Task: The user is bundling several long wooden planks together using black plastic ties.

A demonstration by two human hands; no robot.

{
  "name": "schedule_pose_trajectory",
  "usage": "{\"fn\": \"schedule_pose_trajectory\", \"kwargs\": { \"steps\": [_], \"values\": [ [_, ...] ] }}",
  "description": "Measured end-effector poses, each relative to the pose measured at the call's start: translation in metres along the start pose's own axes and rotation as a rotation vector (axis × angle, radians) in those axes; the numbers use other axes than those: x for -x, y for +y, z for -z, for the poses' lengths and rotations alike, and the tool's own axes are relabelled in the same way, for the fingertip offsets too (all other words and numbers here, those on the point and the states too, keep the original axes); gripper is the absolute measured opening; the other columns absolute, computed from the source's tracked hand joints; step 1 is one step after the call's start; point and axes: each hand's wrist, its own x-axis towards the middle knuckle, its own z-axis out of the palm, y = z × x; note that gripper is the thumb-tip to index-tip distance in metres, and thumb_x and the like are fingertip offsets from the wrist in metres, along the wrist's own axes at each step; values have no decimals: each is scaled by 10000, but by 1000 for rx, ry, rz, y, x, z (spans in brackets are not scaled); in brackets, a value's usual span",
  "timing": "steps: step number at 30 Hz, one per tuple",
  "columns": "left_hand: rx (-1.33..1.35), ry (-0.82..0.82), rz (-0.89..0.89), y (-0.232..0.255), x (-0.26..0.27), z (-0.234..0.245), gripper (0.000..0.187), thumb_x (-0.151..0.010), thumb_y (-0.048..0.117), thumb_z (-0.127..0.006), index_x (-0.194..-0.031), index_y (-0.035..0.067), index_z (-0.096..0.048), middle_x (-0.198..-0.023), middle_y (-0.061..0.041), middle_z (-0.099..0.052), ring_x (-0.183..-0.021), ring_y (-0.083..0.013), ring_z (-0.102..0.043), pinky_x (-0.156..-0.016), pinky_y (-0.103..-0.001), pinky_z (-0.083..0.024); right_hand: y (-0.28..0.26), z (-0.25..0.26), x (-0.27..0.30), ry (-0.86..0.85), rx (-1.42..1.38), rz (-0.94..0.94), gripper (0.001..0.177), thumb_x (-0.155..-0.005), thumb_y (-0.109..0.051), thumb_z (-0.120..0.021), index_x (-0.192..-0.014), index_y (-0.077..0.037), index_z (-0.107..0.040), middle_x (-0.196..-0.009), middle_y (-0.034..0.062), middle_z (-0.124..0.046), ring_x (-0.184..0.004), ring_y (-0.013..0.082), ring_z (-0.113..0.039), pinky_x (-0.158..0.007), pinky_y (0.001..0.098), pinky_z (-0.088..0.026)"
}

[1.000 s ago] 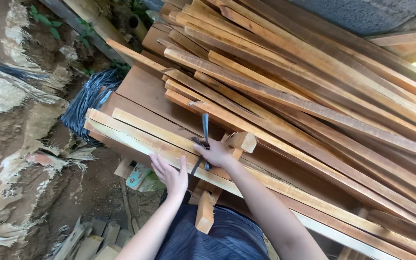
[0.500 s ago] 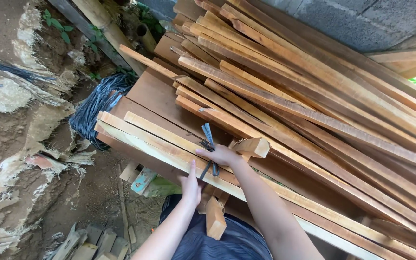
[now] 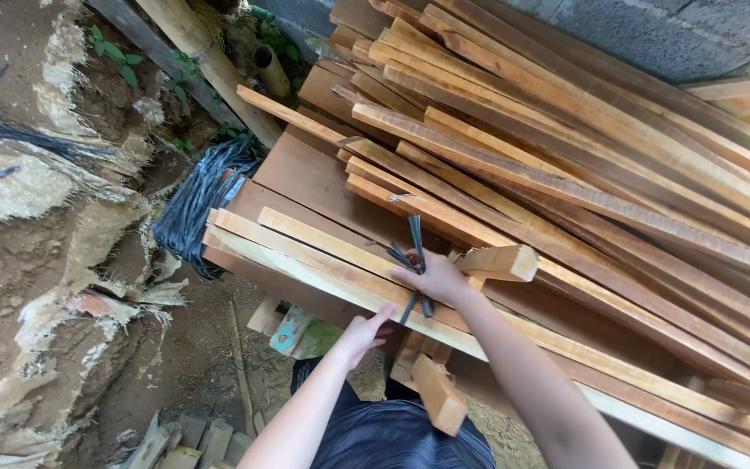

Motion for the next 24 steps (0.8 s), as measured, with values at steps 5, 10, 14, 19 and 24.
{"fn": "schedule_pose_trajectory", "kwargs": {
  "steps": [5, 10, 14, 19, 24],
  "values": [
    [-169, 24, -77, 25, 12, 88, 875, -874, 401, -864, -1468, -93, -453, -1397, -303, -588, -1241, -416, -632, -1022, -525, -514, -49, -7, -10, 195, 260, 179, 625, -896, -486, -713, -1411, -182, -532, -1351, 121, -604, -1234, 356, -609, -1043, 453, -520],
    [-199, 258, -227, 34, -31, 211, 594, -943, 290, -771, -1334, -109, -569, -1201, -332, -672, -1010, -375, -744, -795, -423, -638, -136, -50, -35, 402, 460, 436, 455, -911, -348, -713, -1319, -170, -615, -1363, 42, -578, -1300, 320, -542, -1076, 424, -478],
    [-422, 565, -389, 66, -49, 305, 286, -955, 302, -704, -1151, 96, -721, -1056, -186, -749, -931, -298, -747, -718, -376, -635, -209, -113, -59, 384, 292, 680, 237, -926, -301, -698, -1122, -167, -702, -1183, 26, -676, -1254, 308, -585, -970, 438, -522],
    [-782, 713, -758, 146, -24, 343, 131, -944, 182, -684, -1052, 193, -757, -1065, -66, -698, -1015, -317, -713, -782, -374, -614, -267, -182, -101, 399, 148, 802, 140, -930, -236, -705, -1053, -168, -710, -1091, 2, -704, -1181, 288, -639, -1000, 409, -526],
    [-1134, 718, -636, 170, -41, 358, 343, -886, 305, -733, -1210, 216, -662, -1153, -35, -655, -1019, -321, -712, -813, -477, -599, -324, -219, -114, 456, 211, 849, 109, -926, -211, -702, -964, -112, -724, -910, 68, -724, -924, 298, -699, -803, 402, -572]
  ]
}}
